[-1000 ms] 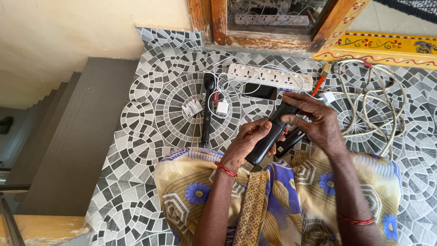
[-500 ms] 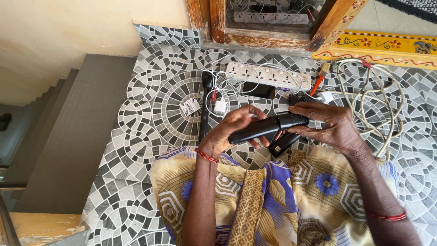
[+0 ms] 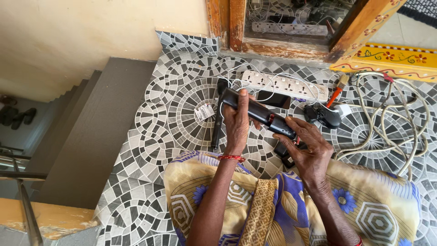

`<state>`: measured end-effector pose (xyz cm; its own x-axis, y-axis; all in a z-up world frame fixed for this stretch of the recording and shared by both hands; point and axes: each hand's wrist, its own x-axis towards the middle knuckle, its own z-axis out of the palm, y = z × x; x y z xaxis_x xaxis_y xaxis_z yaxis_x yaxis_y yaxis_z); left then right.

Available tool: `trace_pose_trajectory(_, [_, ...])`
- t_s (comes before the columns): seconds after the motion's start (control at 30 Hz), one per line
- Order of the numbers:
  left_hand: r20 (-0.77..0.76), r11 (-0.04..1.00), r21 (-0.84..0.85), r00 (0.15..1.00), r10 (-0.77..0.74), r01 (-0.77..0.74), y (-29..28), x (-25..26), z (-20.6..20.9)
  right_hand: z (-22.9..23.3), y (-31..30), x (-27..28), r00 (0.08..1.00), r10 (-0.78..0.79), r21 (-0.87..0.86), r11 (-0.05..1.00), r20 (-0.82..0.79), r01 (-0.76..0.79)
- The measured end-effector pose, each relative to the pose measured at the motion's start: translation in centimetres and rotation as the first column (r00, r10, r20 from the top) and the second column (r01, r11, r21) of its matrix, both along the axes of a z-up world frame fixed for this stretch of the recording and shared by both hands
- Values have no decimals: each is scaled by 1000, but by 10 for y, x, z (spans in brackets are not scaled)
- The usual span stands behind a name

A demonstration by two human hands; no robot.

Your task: The person sits on the floor and replaces batteries in several remote controls. They open the battery compartments, insert batteries, and close the compartments for each remote.

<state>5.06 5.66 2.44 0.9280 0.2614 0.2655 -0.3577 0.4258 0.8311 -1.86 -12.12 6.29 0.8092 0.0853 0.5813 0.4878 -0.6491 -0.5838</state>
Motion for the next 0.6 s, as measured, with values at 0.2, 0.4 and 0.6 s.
trace_pose_trajectory(0.2, [-55, 1000, -13, 998, -11, 10, -7, 6, 10, 2, 9, 9, 999, -26, 21, 999, -23, 26])
trace_pose_trajectory(0.4, [-96, 999, -5, 994, -46, 46, -5, 3, 15, 0, 13, 12, 997, -36, 55, 998, -71, 40])
trace_pose_trajectory(0.6, [-81, 999, -16, 996, -47, 46, -8, 2, 15, -2, 12, 11, 987, -52, 72, 995, -150, 64])
